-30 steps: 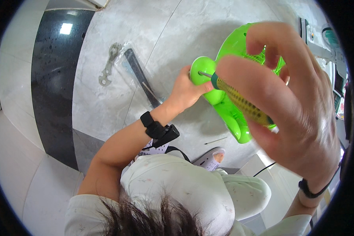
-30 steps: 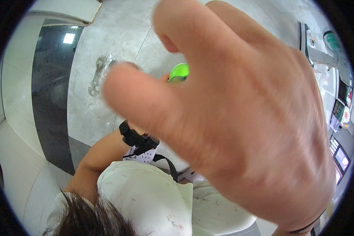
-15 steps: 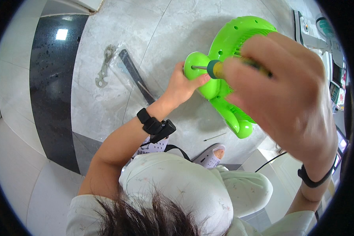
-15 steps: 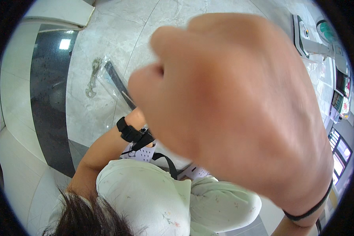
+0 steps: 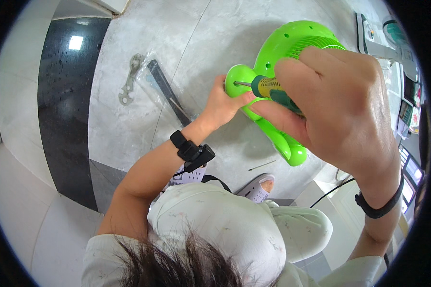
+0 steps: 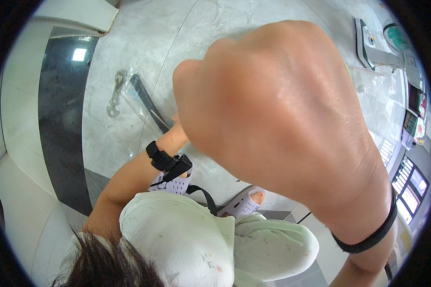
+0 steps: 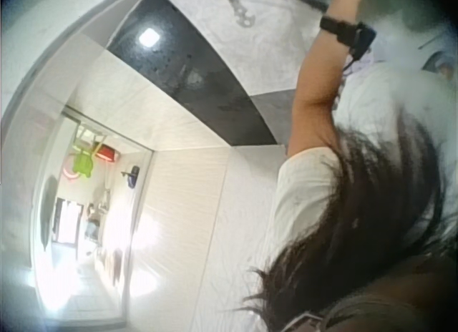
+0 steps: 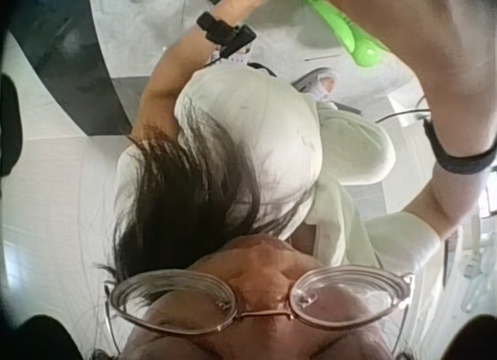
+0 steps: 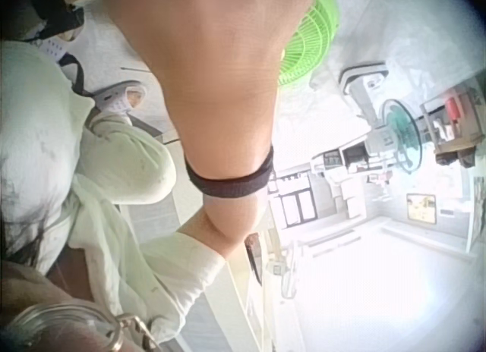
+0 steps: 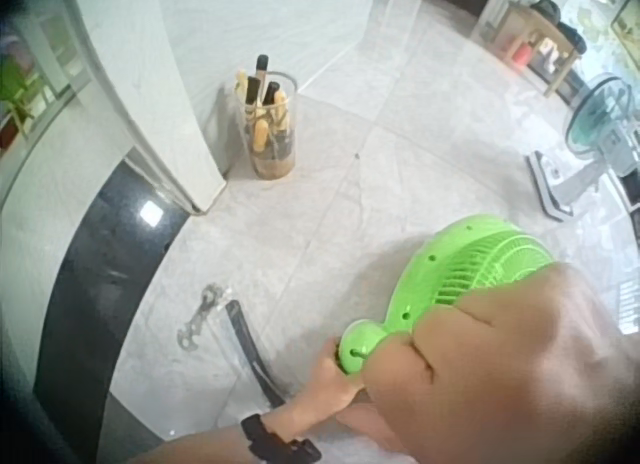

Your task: The person uses a screwdriver to tighten screws on the base and cage of a green plastic fan. They rotate the fan to access different screw locations and continue fastening components together.

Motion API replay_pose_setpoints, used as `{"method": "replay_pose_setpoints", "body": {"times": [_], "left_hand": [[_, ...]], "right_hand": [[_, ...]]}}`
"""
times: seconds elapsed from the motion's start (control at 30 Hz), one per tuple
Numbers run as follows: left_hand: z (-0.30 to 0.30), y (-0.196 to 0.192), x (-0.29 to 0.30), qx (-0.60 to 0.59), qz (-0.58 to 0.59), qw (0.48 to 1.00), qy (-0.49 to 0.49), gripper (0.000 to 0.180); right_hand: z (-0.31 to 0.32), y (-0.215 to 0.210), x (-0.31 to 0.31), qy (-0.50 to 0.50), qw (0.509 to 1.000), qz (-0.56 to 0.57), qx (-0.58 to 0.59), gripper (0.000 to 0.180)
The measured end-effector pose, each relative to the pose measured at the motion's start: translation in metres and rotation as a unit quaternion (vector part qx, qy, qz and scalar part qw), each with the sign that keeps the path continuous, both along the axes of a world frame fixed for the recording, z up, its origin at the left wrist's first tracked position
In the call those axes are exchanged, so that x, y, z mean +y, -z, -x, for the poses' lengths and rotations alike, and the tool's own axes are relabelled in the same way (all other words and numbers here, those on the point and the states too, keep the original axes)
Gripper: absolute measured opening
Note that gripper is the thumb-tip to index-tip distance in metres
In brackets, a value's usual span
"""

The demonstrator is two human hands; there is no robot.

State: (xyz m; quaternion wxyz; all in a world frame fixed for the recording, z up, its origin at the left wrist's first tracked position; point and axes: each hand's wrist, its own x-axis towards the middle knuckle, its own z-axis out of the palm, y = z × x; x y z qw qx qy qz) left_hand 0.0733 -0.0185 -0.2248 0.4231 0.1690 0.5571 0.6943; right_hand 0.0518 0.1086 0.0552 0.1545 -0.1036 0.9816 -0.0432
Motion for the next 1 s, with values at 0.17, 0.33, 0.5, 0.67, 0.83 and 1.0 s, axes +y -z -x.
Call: {"method": "replay_pose_setpoints", "body": {"times": [0.17,0.33,0.5,0.67,0.83,1.0], "left_hand": [[0.002,-0.003,0.0,-0.066,0.043,0.996,-0.037,0.074],[0.001,0.0,0.003,-0.053,0.054,0.997,0.001,0.077],[0.001,0.001,0.003,-0.056,-0.009,0.998,-0.034,0.077],[0.002,-0.003,0.0,-0.117,0.037,0.992,-0.01,0.078],[0.006,-0.008,0.005,-0.087,-0.012,0.996,-0.02,0.077],[0.008,-0.015,0.0,-0.071,0.09,0.993,0.005,0.077]], "right_hand": [[-0.004,0.005,-0.009,0.032,0.989,0.06,0.128,0.031],[-0.004,-0.002,0.007,-0.004,0.998,0.042,-0.043,0.028],[-0.007,0.004,0.01,0.02,1.0,0.008,0.015,0.031],[-0.006,0.004,0.004,-0.091,0.995,0.026,0.033,0.033],[-0.006,0.0,-0.004,-0.012,0.999,-0.033,-0.002,0.029],[-0.005,0.002,-0.008,-0.055,0.998,-0.012,0.013,0.024]]}}
